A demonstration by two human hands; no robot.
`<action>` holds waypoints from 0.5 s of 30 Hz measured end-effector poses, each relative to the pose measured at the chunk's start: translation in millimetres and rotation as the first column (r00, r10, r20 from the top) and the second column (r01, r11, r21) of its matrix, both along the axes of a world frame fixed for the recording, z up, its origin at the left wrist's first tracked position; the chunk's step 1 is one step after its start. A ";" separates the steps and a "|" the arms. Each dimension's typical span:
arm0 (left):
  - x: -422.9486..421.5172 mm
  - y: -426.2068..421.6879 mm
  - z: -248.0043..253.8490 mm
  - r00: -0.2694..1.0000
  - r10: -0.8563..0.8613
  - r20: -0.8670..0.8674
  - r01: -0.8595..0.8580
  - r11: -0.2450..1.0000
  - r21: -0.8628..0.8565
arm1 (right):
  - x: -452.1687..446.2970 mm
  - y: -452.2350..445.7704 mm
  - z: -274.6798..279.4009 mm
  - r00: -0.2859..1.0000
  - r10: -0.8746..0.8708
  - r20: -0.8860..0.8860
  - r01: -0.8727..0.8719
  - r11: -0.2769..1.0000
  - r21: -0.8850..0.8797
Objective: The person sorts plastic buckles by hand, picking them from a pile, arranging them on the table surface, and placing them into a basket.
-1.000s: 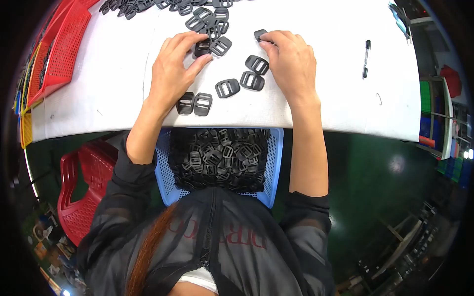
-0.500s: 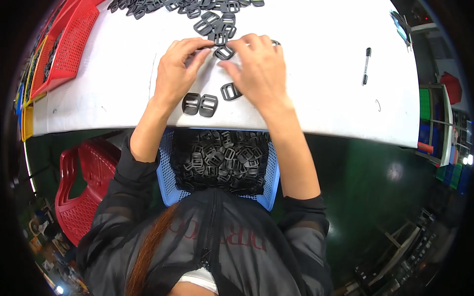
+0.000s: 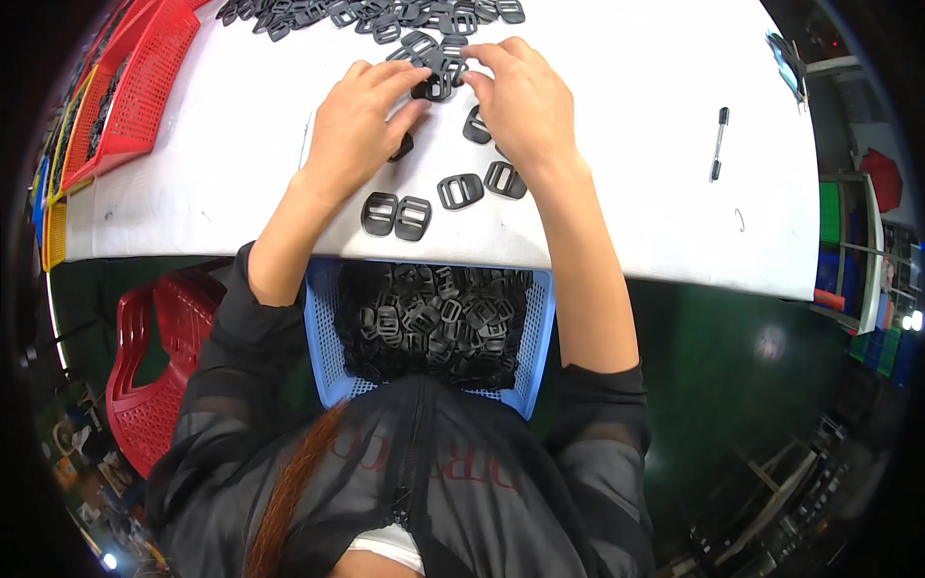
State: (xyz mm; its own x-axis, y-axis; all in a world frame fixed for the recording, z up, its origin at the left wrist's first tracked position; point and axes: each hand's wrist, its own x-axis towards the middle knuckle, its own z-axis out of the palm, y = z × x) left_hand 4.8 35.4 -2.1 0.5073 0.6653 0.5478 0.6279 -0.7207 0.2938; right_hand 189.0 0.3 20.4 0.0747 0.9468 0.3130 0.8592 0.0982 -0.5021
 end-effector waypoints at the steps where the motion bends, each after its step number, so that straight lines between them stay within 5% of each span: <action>1: 1.6 1.1 -2.2 0.999 0.012 -0.035 -0.012 1.000 0.000 | -3.0 7.4 -2.0 1.000 -0.002 0.006 0.002 1.000 -0.010; 5: -3.4 -0.2 -2.9 0.999 0.008 -0.041 -0.007 1.000 0.024 | -5.9 13.9 -8.6 0.999 0.011 0.041 -0.010 0.999 -0.032; 8: -9.4 -11.5 9.5 0.999 -0.010 0.041 0.020 0.971 -0.238 | 2.8 7.7 -0.3 0.980 -0.036 -0.195 -0.004 0.979 -0.203; 11: -13.5 -17.7 25.5 0.996 -0.025 0.091 0.074 0.807 -0.587 | 26.8 0.9 5.8 0.988 -0.012 -0.152 -0.033 0.957 -0.288; 12: -14.5 -14.8 32.3 0.999 -0.025 0.034 0.040 0.815 -0.579 | 31.7 1.3 11.2 0.992 -0.062 -0.114 0.018 0.936 -0.351; 15: -19.2 22.7 27.0 0.999 -0.023 -0.023 0.017 0.972 -0.236 | 40.3 18.6 9.3 0.992 0.079 0.102 -0.070 0.993 -0.096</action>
State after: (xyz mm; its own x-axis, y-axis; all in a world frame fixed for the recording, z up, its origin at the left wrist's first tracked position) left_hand -14.4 58.1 24.9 0.5330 0.7640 0.3638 0.6236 -0.6452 0.4413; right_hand 229.2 18.8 29.8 -0.0259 0.9737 0.2264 0.8999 0.1214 -0.4189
